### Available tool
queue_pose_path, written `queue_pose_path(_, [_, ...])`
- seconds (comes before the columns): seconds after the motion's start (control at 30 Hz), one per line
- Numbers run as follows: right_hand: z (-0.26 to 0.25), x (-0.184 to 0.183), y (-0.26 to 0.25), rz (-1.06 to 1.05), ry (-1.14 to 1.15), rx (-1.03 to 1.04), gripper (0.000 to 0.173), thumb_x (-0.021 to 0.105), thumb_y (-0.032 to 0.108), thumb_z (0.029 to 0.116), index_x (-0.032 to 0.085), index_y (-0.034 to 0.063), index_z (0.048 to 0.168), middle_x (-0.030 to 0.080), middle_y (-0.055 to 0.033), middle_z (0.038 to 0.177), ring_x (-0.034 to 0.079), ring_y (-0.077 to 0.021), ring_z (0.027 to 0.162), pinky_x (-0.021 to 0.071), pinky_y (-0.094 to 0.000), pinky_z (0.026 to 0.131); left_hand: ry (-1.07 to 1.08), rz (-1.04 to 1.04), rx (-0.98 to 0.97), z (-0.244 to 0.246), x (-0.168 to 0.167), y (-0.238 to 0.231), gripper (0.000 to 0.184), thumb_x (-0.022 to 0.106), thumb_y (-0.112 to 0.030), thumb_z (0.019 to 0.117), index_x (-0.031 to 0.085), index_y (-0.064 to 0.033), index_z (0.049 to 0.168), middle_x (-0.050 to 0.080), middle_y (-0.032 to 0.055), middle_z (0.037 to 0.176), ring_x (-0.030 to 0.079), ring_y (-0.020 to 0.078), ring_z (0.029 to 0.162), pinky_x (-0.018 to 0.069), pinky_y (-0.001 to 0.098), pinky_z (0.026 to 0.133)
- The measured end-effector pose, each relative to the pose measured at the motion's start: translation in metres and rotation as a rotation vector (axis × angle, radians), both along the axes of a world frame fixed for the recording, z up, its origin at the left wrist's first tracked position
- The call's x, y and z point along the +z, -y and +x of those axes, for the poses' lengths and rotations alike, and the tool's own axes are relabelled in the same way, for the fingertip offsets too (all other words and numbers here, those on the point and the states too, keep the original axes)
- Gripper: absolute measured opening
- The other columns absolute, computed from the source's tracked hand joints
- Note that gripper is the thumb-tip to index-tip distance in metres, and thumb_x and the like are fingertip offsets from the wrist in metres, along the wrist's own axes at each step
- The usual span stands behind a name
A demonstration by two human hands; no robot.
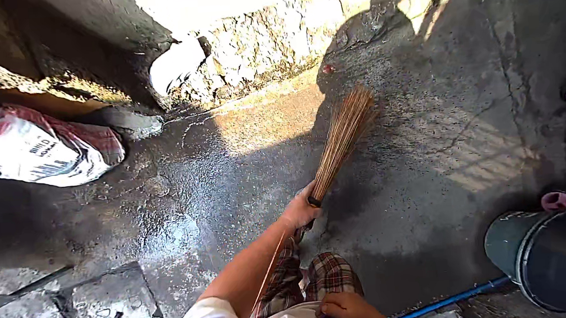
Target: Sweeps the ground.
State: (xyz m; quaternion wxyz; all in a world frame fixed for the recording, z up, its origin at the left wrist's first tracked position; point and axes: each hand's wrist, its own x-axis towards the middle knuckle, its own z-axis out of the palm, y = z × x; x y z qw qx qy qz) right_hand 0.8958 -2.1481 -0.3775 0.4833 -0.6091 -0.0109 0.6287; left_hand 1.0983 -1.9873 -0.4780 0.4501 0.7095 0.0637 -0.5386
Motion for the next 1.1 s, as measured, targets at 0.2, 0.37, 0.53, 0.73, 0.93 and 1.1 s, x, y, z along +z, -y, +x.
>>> queue_pose_path(0.2, [0.017,-0.006,0.038,-0.012,-0.066,0.094,0.051,0.037,0.039,0.1100,0.071,0.0025,0.119,0.071,-0.0211,0.114,0.066,-0.0351,0.112,0.0470,-0.0601,0.100,0.029,-0.154,0.245,0.129,-0.049,0.126,0.090,0.076,-0.012,0.0875,0.027,-0.0182,0.162,0.055,0.0205,0.146,0.060,0.0354,0.126,0.0501,0.0575,0.102])
queue_pose_path(0.37, [0.009,-0.018,0.085,-0.025,-0.052,0.086,0.054,0.037,0.043,0.1092,0.071,0.0013,0.114,0.071,-0.0214,0.107,0.067,-0.0355,0.107,0.0488,-0.0605,0.094,-0.224,-0.165,0.771,0.114,-0.065,0.136,0.085,0.069,-0.017,0.0893,0.025,-0.0261,0.161,0.061,0.0190,0.124,0.065,0.0298,0.092,0.0571,0.0489,0.074])
queue_pose_path(0.53, [0.045,-0.001,0.143,0.015,-0.053,0.202,0.052,0.038,0.040,0.1095,0.068,-0.0019,0.110,0.069,-0.0237,0.101,0.066,-0.0381,0.101,0.0469,-0.0615,0.091,-0.317,0.068,1.326,-0.055,0.074,0.070,0.073,0.058,-0.019,0.1012,0.016,-0.0262,0.161,0.062,0.0160,0.089,0.065,0.0255,0.061,0.0584,0.0415,0.053])
queue_pose_path(0.73, [0.045,-0.006,0.200,0.070,0.042,0.210,0.052,0.039,0.041,0.1077,0.070,-0.0011,0.102,0.069,-0.0204,0.091,0.067,-0.0349,0.091,0.0493,-0.0590,0.083,-0.221,0.415,1.647,-0.122,0.120,0.054,0.068,0.059,-0.013,0.0982,0.021,-0.0188,0.155,0.057,0.0138,0.088,0.062,0.0242,0.059,0.0565,0.0422,0.052])
queue_pose_path(0.93, [0.045,-0.008,0.223,0.022,-0.063,0.303,0.053,0.038,0.038,0.1085,0.070,-0.0045,0.110,0.070,-0.0254,0.103,0.067,-0.0387,0.102,0.0482,-0.0613,0.092,-0.302,0.140,1.303,-0.031,-0.008,0.177,0.066,0.066,-0.015,0.0941,0.032,-0.0083,0.150,0.064,0.0209,0.103,0.067,0.0283,0.081,0.0583,0.0454,0.069])
queue_pose_path(1.1, [0.012,-0.042,0.232,0.008,-0.056,0.244,0.051,0.042,0.039,0.1080,0.071,-0.0015,0.099,0.070,-0.0198,0.088,0.069,-0.0345,0.088,0.0509,-0.0607,0.081,-0.359,-0.328,0.802,0.015,-0.054,0.231,0.095,0.072,-0.012,0.0894,0.013,-0.0243,0.163,0.062,0.0211,0.121,0.067,0.0274,0.088,0.0580,0.0466,0.075])
